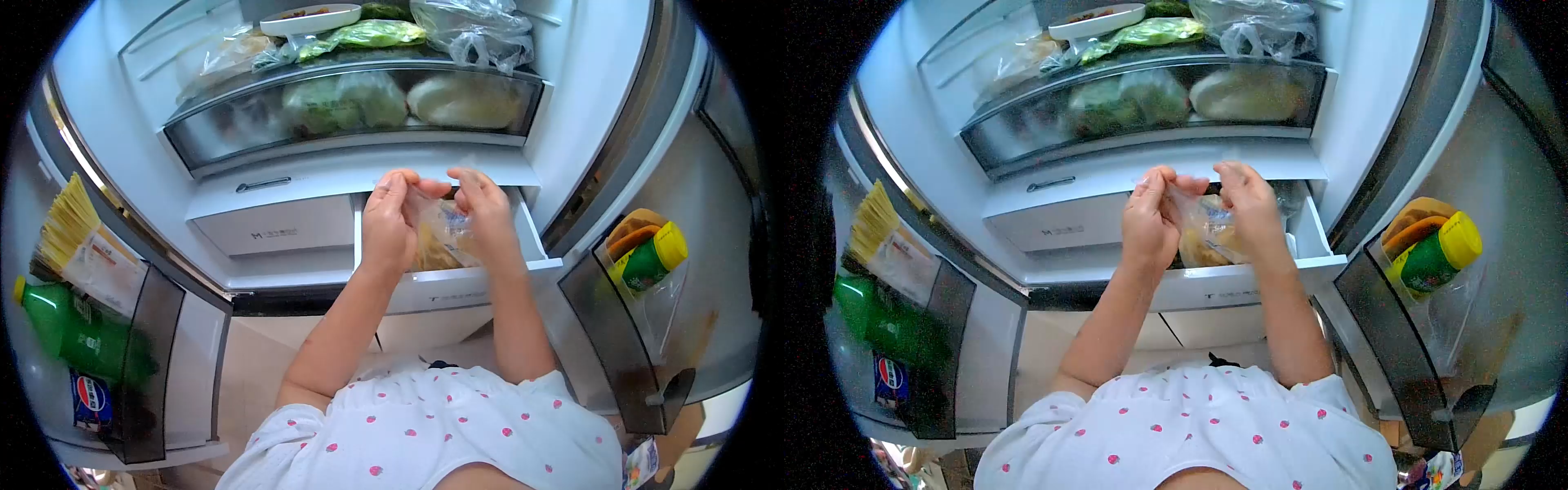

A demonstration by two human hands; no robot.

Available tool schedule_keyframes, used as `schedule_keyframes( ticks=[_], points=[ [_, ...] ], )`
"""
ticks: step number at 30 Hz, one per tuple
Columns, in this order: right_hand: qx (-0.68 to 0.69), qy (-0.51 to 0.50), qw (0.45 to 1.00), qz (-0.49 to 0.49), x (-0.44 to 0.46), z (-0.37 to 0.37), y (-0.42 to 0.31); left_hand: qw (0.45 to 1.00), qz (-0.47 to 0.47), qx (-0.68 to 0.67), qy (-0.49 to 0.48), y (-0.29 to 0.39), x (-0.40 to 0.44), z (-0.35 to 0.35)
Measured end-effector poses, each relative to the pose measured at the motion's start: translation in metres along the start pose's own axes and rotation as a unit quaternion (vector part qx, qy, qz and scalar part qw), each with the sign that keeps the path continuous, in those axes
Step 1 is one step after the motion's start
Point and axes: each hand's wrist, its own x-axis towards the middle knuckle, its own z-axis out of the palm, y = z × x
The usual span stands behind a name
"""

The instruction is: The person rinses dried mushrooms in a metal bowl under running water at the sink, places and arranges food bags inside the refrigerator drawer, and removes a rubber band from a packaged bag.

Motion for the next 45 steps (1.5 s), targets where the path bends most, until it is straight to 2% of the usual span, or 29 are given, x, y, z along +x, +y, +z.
schedule_keyframes(
  ticks=[3, 4, 5, 7, 9, 11, 13, 14, 15, 17, 18, 19, 20, 21, 22, 24, 26, 28, 29, 30, 32, 34, 35, 37, 38, 39, 41, 43, 45],
  points=[
    [0.098, 0.02, 0.995, -0.028, -0.001, 0.0, -0.002, 0.992, -0.03, -0.117, -0.038, -0.013, 0.012, -0.029],
    [0.182, 0.039, 0.982, -0.02, -0.004, 0.007, -0.008, 0.994, -0.044, -0.087, 0.054, -0.01, 0.01, -0.017],
    [0.265, 0.057, 0.962, -0.011, -0.006, 0.013, -0.011, 0.994, -0.042, -0.086, 0.052, -0.01, 0.011, -0.017],
    [0.278, 0.047, 0.959, -0.027, -0.005, 0.012, -0.006, 0.998, -0.05, -0.036, 0.035, -0.01, 0.012, -0.019],
    [0.362, -0.1, 0.927, -0.012, -0.007, 0.001, 0.004, 0.997, -0.049, -0.028, 0.061, -0.009, 0.011, -0.013],
    [0.357, -0.109, 0.927, 0.022, -0.007, 0.001, 0.006, 0.994, -0.066, 0.035, 0.079, -0.008, 0.009, -0.011],
    [0.235, -0.149, 0.954, 0.115, -0.008, 0.001, 0.002, 0.995, -0.035, 0.061, 0.066, -0.016, 0.004, -0.006],
    [0.198, -0.174, 0.955, 0.135, -0.002, -0.005, 0.007, 0.99, 0.02, 0.135, 0.02, -0.02, -0.001, -0.001],
    [0.198, -0.173, 0.956, 0.133, -0.001, -0.003, 0.009, 0.975, 0.073, 0.209, -0.026, -0.022, -0.005, 0.002],
    [0.056, -0.059, 0.996, 0.044, -0.002, 0.011, 0.008, 0.951, 0.103, 0.278, -0.088, -0.019, -0.004, -0.001],
    [0.122, -0.054, 0.989, 0.068, -0.008, 0.015, 0.003, 0.851, 0.263, 0.436, -0.125, -0.017, 0.0, 0.0],
    [0.123, -0.053, 0.989, 0.065, -0.01, 0.012, 0.007, 0.699, 0.409, 0.566, -0.154, -0.012, 0.002, 0.003],
    [0.015, -0.071, 0.997, 0.04, -0.01, 0.008, 0.013, 0.72, 0.352, 0.578, -0.156, -0.011, 0.001, 0.002],
    [-0.093, -0.087, 0.992, 0.016, -0.01, 0.005, 0.017, 0.719, 0.354, 0.577, -0.158, -0.009, 0.002, 0.001],
    [-0.083, -0.113, 0.988, 0.059, -0.02, 0.007, -0.008, 0.749, 0.298, 0.564, -0.181, -0.006, 0.004, 0.0],
    [-0.108, -0.166, 0.98, 0.027, -0.014, -0.012, -0.001, 0.791, 0.217, 0.532, -0.209, -0.006, 0.01, -0.005],
    [-0.134, -0.216, 0.967, -0.005, -0.013, -0.017, -0.004, 0.788, 0.205, 0.534, -0.228, -0.005, 0.01, -0.003],
    [-0.032, -0.285, 0.958, 0.022, -0.018, -0.014, -0.01, 0.785, 0.194, 0.534, -0.248, -0.004, 0.009, 0.001],
    [-0.033, -0.284, 0.958, 0.021, -0.02, -0.012, -0.01, 0.746, 0.181, 0.582, -0.269, -0.002, 0.008, 0.003],
    [-0.144, -0.246, 0.958, -0.031, -0.021, -0.009, -0.01, 0.703, 0.168, 0.627, -0.289, 0.0, 0.007, 0.004],
    [-0.309, -0.188, 0.928, -0.092, -0.022, -0.005, -0.013, 0.685, 0.151, 0.646, -0.3, 0.01, 0.004, 0.01],
    [-0.252, -0.166, 0.946, -0.119, -0.021, -0.001, -0.007, 0.628, 0.162, 0.697, -0.305, 0.016, 0.0, 0.012],
    [-0.194, -0.143, 0.96, -0.143, -0.019, 0.0, -0.002, 0.628, 0.164, 0.697, -0.306, 0.018, 0.0, 0.01],
    [-0.174, -0.126, 0.97, -0.111, -0.014, -0.005, 0.013, 0.817, 0.053, 0.5, -0.282, 0.02, 0.002, 0.004],
    [-0.152, -0.11, 0.979, -0.078, -0.012, -0.006, 0.015, 0.843, 0.071, 0.474, -0.243, 0.019, 0.002, -0.004],
    [-0.153, -0.108, 0.979, -0.081, -0.012, -0.009, 0.016, 0.842, 0.074, 0.474, -0.246, 0.02, 0.002, -0.008],
    [-0.148, -0.102, 0.984, 0.001, -0.019, -0.003, -0.003, 0.859, 0.017, 0.468, -0.208, 0.023, 0.001, -0.011],
    [-0.128, -0.088, 0.988, 0.007, -0.019, -0.001, 0.0, 0.87, 0.048, 0.452, -0.191, 0.019, 0.005, -0.012],
    [-0.109, -0.074, 0.991, 0.012, -0.019, 0.003, 0.0, 0.826, 0.17, 0.504, -0.186, 0.018, 0.009, -0.015]
  ],
)
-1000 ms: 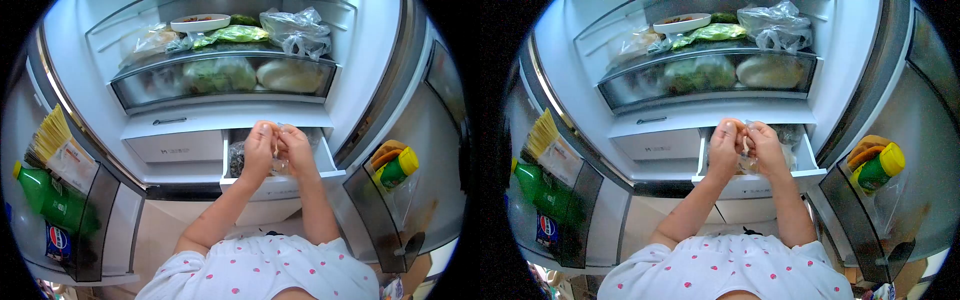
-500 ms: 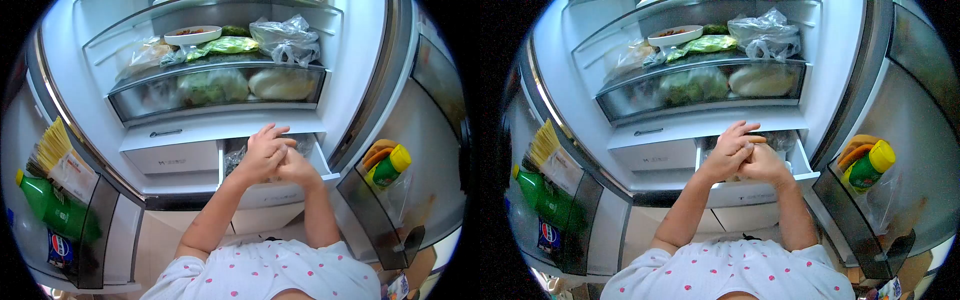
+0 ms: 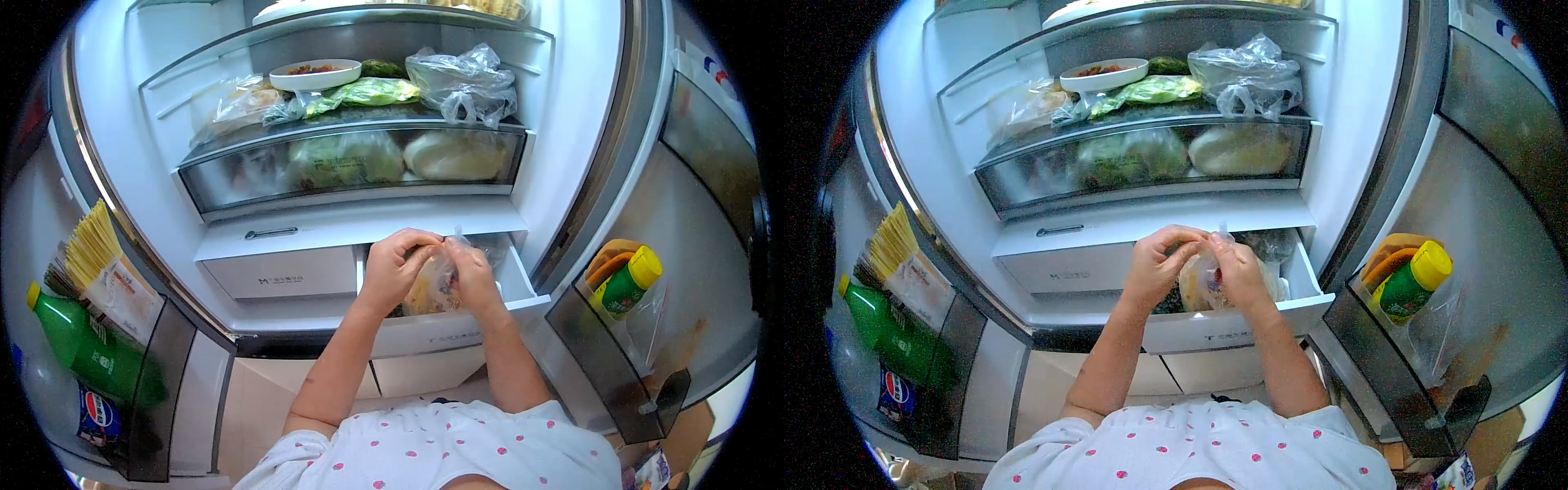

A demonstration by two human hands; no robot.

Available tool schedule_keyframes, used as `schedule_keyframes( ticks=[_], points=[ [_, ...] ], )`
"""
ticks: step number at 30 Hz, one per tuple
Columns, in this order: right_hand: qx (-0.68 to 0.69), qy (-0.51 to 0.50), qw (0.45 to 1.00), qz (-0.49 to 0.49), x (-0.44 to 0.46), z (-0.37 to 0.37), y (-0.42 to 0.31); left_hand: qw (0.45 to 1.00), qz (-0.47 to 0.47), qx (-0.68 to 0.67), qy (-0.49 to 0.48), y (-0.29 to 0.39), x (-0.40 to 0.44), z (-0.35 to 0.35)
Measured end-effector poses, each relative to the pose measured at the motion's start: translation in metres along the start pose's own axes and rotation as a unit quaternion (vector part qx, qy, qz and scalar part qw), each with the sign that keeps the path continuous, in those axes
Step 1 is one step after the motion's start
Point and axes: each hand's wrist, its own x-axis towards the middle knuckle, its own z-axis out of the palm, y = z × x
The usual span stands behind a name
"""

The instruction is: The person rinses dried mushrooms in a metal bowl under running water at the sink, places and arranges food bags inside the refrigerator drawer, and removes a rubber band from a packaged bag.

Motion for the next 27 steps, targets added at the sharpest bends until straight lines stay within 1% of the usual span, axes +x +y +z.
schedule_keyframes(
  ticks=[1, 2, 3, 4, 5, 6, 7, 8, 9, 10, 12, 13, 14, 15, 16, 17, 18, 19, 20, 22, 23, 24, 26, 27],
  points=[
    [0.055, 0.027, 0.998, -0.006, 0.0, 0.003, -0.003, 1.0, 0.002, 0.0, 0.001, 0.0, -0.001, 0.001],
    [0.11, 0.054, 0.992, -0.013, -0.001, 0.005, -0.005, 0.999, 0.029, 0.018, 0.036, 0.0, -0.005, 0.004],
    [0.109, 0.055, 0.992, -0.018, 0.001, 0.003, -0.002, 0.995, 0.058, 0.036, 0.07, 0.0, -0.008, 0.007],
    [0.121, 0.036, 0.992, 0.008, 0.003, -0.002, 0.005, 0.995, 0.064, 0.036, 0.068, -0.005, -0.01, 0.011],
    [0.132, 0.016, 0.991, 0.033, 0.004, -0.004, 0.007, 0.996, 0.038, -0.01, 0.074, -0.012, -0.013, 0.017],
    [0.131, 0.018, 0.991, 0.024, 0.003, -0.005, 0.004, 0.995, 0.013, -0.054, 0.08, -0.015, -0.014, 0.021],
    [0.131, 0.023, 0.991, 0.016, 0.001, -0.005, 0.0, 0.992, -0.049, -0.113, 0.039, -0.007, -0.016, 0.023],
    [0.129, 0.026, 0.991, 0.007, -0.001, -0.005, -0.003, 0.995, -0.093, -0.028, -0.004, 0.004, -0.018, 0.019],
    [0.146, -0.005, 0.989, 0.011, -0.001, -0.008, -0.005, 0.993, -0.118, -0.006, -0.027, 0.002, -0.017, 0.019],
    [0.146, -0.006, 0.989, 0.003, -0.002, -0.009, -0.006, 0.988, -0.143, 0.017, -0.05, -0.001, -0.016, 0.018],
    [0.091, -0.023, 0.995, -0.036, -0.003, -0.011, -0.009, 0.988, -0.142, 0.033, -0.049, -0.003, -0.013, 0.016],
    [0.079, -0.028, 0.995, -0.061, -0.003, -0.013, -0.007, 0.981, -0.163, 0.074, -0.067, 0.009, -0.012, 0.012],
    [0.078, -0.028, 0.994, -0.064, -0.004, -0.015, -0.007, 0.972, -0.185, 0.116, -0.084, 0.016, -0.011, 0.01],
    [0.037, -0.032, 0.994, -0.094, -0.006, -0.015, -0.01, 0.978, -0.166, 0.111, -0.058, 0.015, -0.012, 0.012],
    [-0.004, -0.035, 0.992, -0.124, -0.008, -0.016, -0.012, 0.978, -0.164, 0.112, -0.058, 0.011, -0.014, 0.012],
    [-0.004, -0.034, 0.991, -0.127, -0.009, -0.018, -0.013, 0.98, -0.166, 0.096, -0.045, 0.007, -0.015, 0.012],
    [0.006, -0.061, 0.992, -0.112, -0.01, -0.02, -0.014, 0.982, -0.169, 0.079, -0.032, 0.005, -0.016, 0.012],
    [0.015, -0.088, 0.991, -0.096, -0.012, -0.023, -0.015, 0.983, -0.173, 0.055, -0.036, 0.005, -0.017, 0.011],
    [0.015, -0.087, 0.991, -0.099, -0.014, -0.025, -0.017, 0.983, -0.17, 0.056, -0.036, 0.004, -0.017, 0.01],
    [-0.05, -0.122, 0.985, -0.109, -0.015, -0.028, -0.021, 0.98, -0.18, 0.064, -0.055, 0.003, -0.015, 0.007],
    [-0.081, -0.116, 0.983, -0.118, -0.014, -0.029, -0.02, 0.981, -0.169, 0.077, -0.056, 0.003, -0.014, 0.007],
    [-0.082, -0.119, 0.982, -0.12, -0.014, -0.027, -0.021, 0.981, -0.168, 0.078, -0.053, 0.001, -0.015, 0.007],
    [-0.223, -0.063, 0.955, -0.185, -0.017, -0.022, -0.025, 0.981, -0.154, 0.106, -0.047, -0.005, -0.016, 0.007],
    [-0.255, -0.041, 0.941, -0.217, -0.018, -0.019, -0.026, 0.981, -0.144, 0.124, -0.051, -0.01, -0.016, 0.006]
  ],
)
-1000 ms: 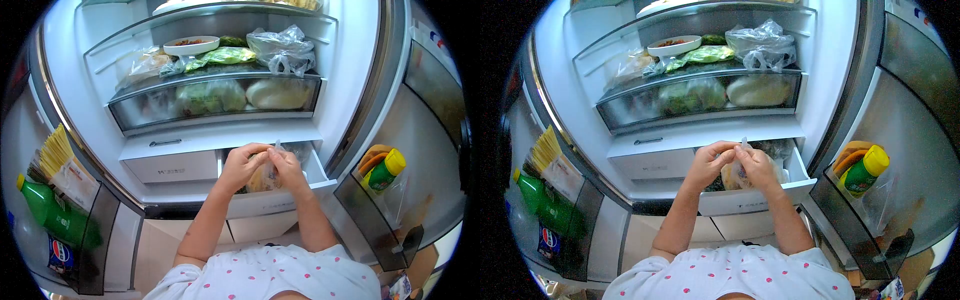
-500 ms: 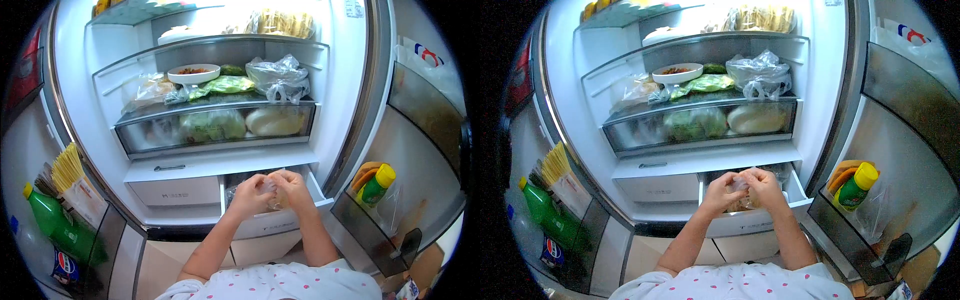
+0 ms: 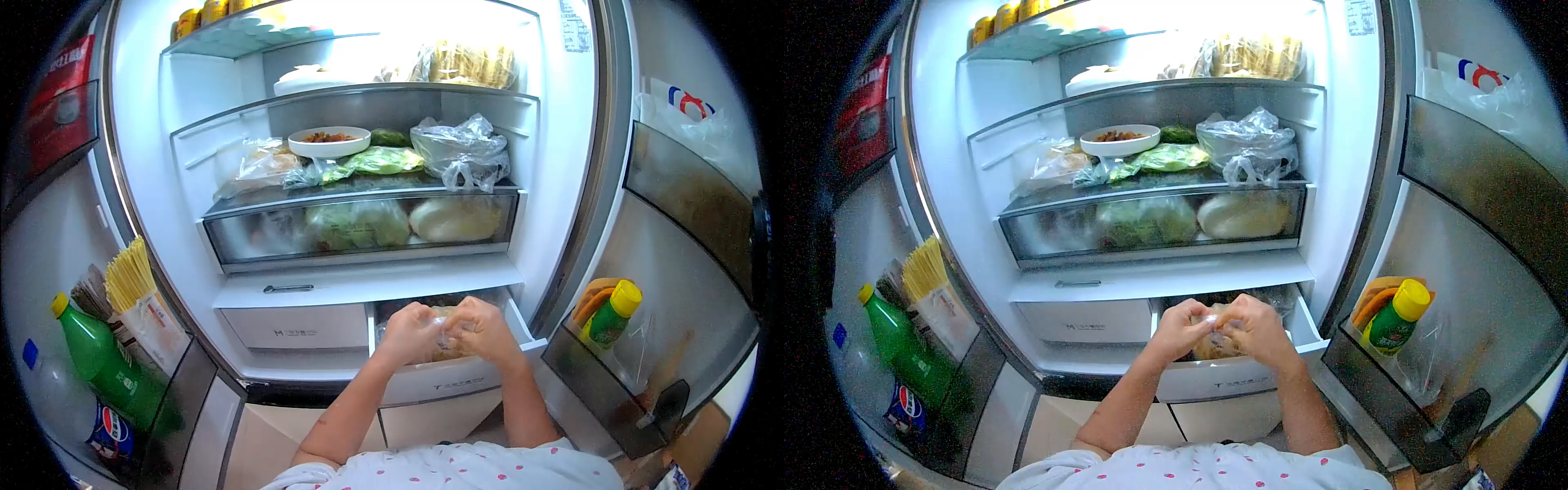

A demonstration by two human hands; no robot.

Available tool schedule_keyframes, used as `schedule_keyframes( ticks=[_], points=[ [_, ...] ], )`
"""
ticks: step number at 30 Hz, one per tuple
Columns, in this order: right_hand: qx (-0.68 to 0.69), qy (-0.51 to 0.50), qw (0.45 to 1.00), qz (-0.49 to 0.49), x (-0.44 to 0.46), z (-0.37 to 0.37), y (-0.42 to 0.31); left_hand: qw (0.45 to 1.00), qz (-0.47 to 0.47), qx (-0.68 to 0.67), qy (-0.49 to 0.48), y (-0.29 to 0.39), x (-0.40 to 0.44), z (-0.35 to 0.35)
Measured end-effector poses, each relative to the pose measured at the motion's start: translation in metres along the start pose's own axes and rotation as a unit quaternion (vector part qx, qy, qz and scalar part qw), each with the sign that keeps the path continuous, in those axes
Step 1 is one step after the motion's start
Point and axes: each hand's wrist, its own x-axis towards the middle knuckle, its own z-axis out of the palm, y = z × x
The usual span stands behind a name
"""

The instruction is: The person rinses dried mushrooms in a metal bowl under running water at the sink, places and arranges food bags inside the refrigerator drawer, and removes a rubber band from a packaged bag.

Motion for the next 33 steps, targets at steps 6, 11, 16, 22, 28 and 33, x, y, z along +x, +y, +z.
schedule_keyframes(
  ticks=[6, 11, 16, 22, 28, 33],
  points=[
    [-0.187, 0.145, 0.964, -0.123, 0.008, 0.021, 0.005, 0.997, -0.05, -0.041, -0.032, 0.006, 0.0, -0.004],
    [-0.213, 0.239, 0.938, -0.133, 0.013, 0.036, 0.004, 0.958, -0.178, -0.224, -0.035, 0.009, 0.002, -0.009],
    [-0.206, 0.296, 0.917, -0.169, 0.01, 0.033, -0.005, 0.947, -0.145, -0.282, -0.055, 0.003, 0.008, -0.008],
    [-0.244, 0.233, 0.936, -0.105, 0.003, 0.031, -0.007, 0.957, -0.036, -0.289, 0.012, 0.006, 0.012, -0.004],
    [-0.244, 0.185, 0.947, -0.094, -0.011, 0.031, 0.002, 0.981, 0.088, 0.061, 0.163, -0.001, 0.022, -0.001],
    [-0.146, 0.172, 0.973, -0.057, -0.037, 0.031, 0.017, 0.956, 0.091, 0.209, 0.183, -0.026, 0.026, -0.003]
  ],
)
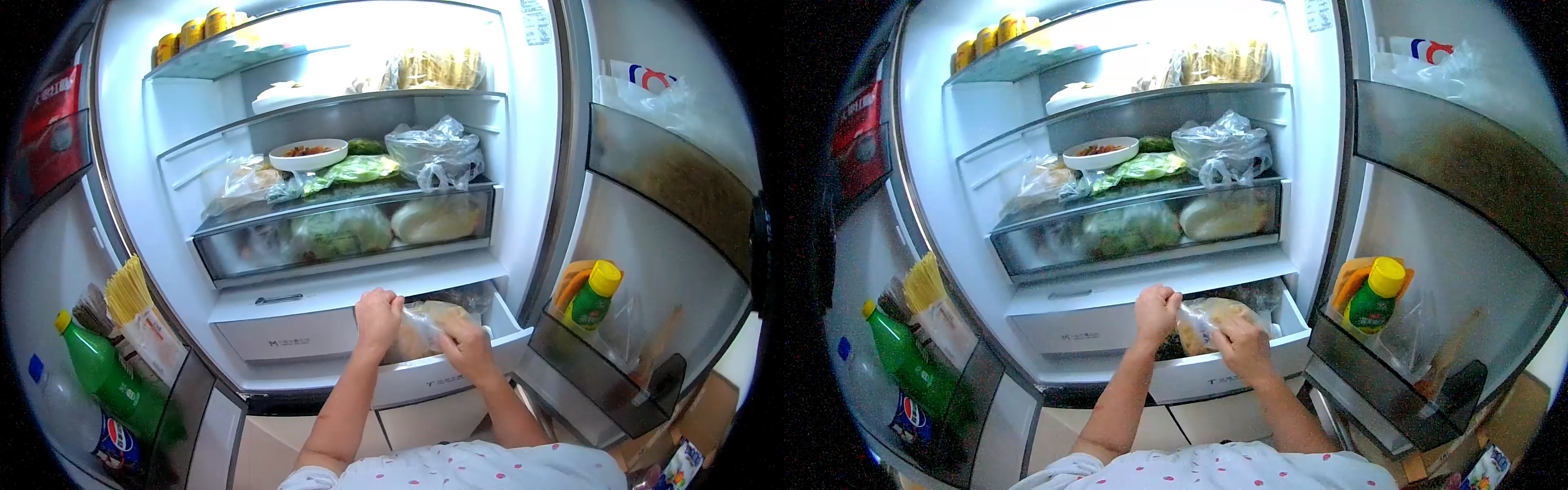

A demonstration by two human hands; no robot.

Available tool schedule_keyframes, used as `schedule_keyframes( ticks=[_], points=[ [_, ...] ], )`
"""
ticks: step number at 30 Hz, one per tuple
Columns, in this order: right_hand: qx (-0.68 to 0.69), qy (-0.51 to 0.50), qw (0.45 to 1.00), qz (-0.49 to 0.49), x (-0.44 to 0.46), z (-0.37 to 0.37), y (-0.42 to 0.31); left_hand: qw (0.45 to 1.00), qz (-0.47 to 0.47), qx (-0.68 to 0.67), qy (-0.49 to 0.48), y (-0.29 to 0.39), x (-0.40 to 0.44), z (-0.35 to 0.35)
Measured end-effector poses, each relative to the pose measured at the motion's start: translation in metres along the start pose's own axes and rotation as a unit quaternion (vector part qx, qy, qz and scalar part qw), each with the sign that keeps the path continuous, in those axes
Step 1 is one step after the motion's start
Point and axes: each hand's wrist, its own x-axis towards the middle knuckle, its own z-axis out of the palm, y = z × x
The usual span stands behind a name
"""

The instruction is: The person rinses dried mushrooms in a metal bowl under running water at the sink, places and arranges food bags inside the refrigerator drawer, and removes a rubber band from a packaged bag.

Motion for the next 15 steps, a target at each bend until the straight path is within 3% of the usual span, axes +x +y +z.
schedule_keyframes(
  ticks=[2, 5, 6, 7, 8, 9, 10, 11, 12, 13, 15],
  points=[
    [0.044, -0.071, 0.992, 0.098, -0.007, -0.008, 0.001, 0.999, 0.004, 0.051, -0.008, -0.003, 0.0, 0.001],
    [0.107, -0.041, 0.982, 0.149, -0.007, -0.007, 0.007, 0.999, -0.031, -0.005, -0.027, -0.001, 0.001, 0.001],
    [0.107, -0.041, 0.982, 0.15, -0.002, -0.008, 0.005, 0.986, -0.074, -0.147, -0.038, 0.003, 0.001, 0.002],
    [0.142, 0.011, 0.986, 0.09, 0.006, -0.007, -0.002, 0.95, -0.115, -0.285, -0.047, 0.007, 0.0, 0.002],
    [0.176, 0.062, 0.982, 0.03, 0.012, -0.005, -0.007, 0.951, -0.116, -0.284, -0.047, 0.017, -0.001, -0.002],
    [0.177, 0.062, 0.982, 0.03, 0.015, -0.002, -0.009, 0.882, -0.182, -0.427, -0.084, 0.029, -0.002, -0.009],
    [0.271, 0.03, 0.96, 0.063, 0.016, 0.0, -0.011, 0.785, -0.243, -0.557, -0.119, 0.037, -0.003, -0.012],
    [0.362, -0.002, 0.928, 0.094, 0.018, 0.002, -0.012, 0.785, -0.244, -0.557, -0.119, 0.039, -0.003, -0.012],
    [0.363, -0.004, 0.927, 0.094, 0.02, 0.002, -0.011, 0.761, -0.254, -0.582, -0.132, 0.039, -0.003, -0.012],
    [0.416, -0.035, 0.894, 0.164, 0.023, 0.001, -0.01, 0.736, -0.264, -0.606, -0.144, 0.039, -0.003, -0.012],
    [0.51, -0.095, 0.802, 0.296, 0.025, 0.0, -0.009, 0.755, -0.264, -0.584, -0.143, 0.031, -0.003, -0.009]
  ],
)
